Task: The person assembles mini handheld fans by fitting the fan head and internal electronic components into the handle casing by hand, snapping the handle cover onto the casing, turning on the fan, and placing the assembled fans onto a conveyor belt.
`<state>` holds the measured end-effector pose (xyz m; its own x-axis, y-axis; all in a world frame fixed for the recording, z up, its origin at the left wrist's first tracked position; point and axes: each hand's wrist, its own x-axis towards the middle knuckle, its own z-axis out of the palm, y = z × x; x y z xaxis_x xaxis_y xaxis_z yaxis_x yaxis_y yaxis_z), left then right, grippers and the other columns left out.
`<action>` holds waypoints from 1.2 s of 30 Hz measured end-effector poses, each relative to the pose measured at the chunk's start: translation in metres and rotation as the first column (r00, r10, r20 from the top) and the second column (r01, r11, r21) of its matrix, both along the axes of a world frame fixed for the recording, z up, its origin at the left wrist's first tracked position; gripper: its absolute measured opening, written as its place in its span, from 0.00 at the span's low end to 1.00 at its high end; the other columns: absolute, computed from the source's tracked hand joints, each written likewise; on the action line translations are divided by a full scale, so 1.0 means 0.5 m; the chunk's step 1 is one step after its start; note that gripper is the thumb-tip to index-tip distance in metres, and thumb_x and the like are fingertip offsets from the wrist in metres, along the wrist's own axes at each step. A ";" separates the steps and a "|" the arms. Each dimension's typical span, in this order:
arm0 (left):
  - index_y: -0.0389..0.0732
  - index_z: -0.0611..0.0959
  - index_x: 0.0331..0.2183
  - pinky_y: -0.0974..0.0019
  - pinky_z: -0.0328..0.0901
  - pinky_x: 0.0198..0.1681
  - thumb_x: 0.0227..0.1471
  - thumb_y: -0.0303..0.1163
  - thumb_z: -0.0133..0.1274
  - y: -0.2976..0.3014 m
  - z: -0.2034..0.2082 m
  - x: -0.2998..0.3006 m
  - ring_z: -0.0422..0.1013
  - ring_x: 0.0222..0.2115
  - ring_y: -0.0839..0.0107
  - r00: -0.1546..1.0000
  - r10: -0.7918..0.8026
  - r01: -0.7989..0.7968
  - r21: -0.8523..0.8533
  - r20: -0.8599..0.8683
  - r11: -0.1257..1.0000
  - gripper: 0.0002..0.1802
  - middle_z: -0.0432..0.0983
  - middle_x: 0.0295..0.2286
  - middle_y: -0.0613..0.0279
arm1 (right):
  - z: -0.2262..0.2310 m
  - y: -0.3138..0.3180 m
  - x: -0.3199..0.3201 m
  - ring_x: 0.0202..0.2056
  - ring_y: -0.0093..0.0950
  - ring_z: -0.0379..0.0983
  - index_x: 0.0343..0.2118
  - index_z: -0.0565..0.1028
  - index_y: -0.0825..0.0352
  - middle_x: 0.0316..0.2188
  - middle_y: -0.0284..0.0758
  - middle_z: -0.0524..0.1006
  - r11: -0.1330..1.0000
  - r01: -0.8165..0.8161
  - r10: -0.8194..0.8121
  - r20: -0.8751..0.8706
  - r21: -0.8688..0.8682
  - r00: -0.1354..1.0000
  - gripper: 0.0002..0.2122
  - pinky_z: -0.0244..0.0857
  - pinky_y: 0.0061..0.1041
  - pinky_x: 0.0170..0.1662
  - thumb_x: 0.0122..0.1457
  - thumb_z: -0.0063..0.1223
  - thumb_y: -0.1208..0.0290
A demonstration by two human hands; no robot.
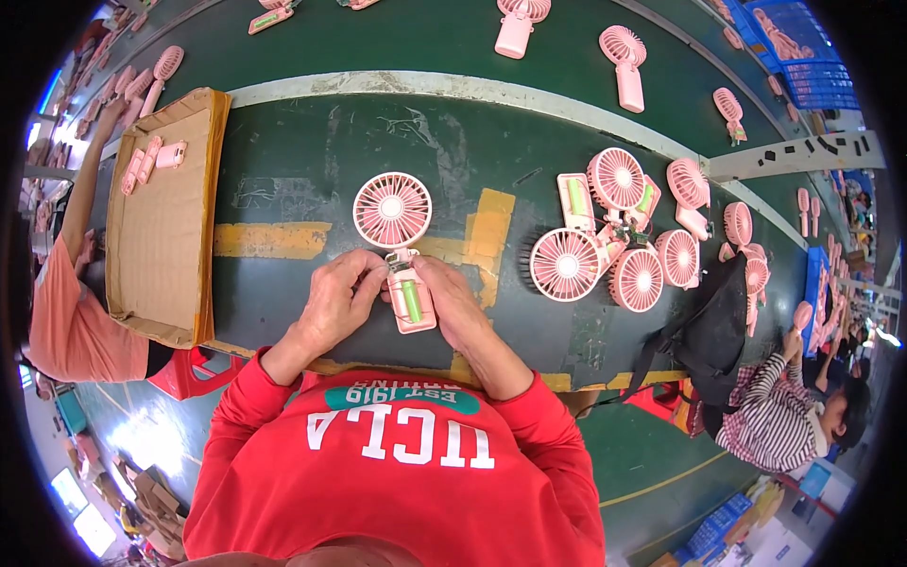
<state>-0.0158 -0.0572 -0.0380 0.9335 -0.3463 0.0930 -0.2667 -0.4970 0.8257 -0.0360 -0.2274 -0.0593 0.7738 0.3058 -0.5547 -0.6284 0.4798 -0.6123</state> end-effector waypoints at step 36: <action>0.32 0.76 0.38 0.61 0.70 0.30 0.34 0.20 0.55 -0.017 0.009 -0.009 0.72 0.31 0.56 0.929 -0.266 0.183 0.306 0.258 0.934 0.21 0.70 0.32 0.53 | -0.018 -0.006 -0.021 0.44 0.18 0.66 0.53 0.62 0.71 0.44 0.31 0.70 0.980 -0.128 0.164 0.245 -0.156 0.956 0.18 0.61 0.18 0.47 0.61 0.44 0.73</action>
<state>-0.0201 -0.0656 -0.0334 0.7734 -0.5943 0.2205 -0.6052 -0.5888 0.5358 -0.0463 -0.2304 -0.0684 0.8476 0.3612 -0.3887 -0.4993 0.2952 -0.8146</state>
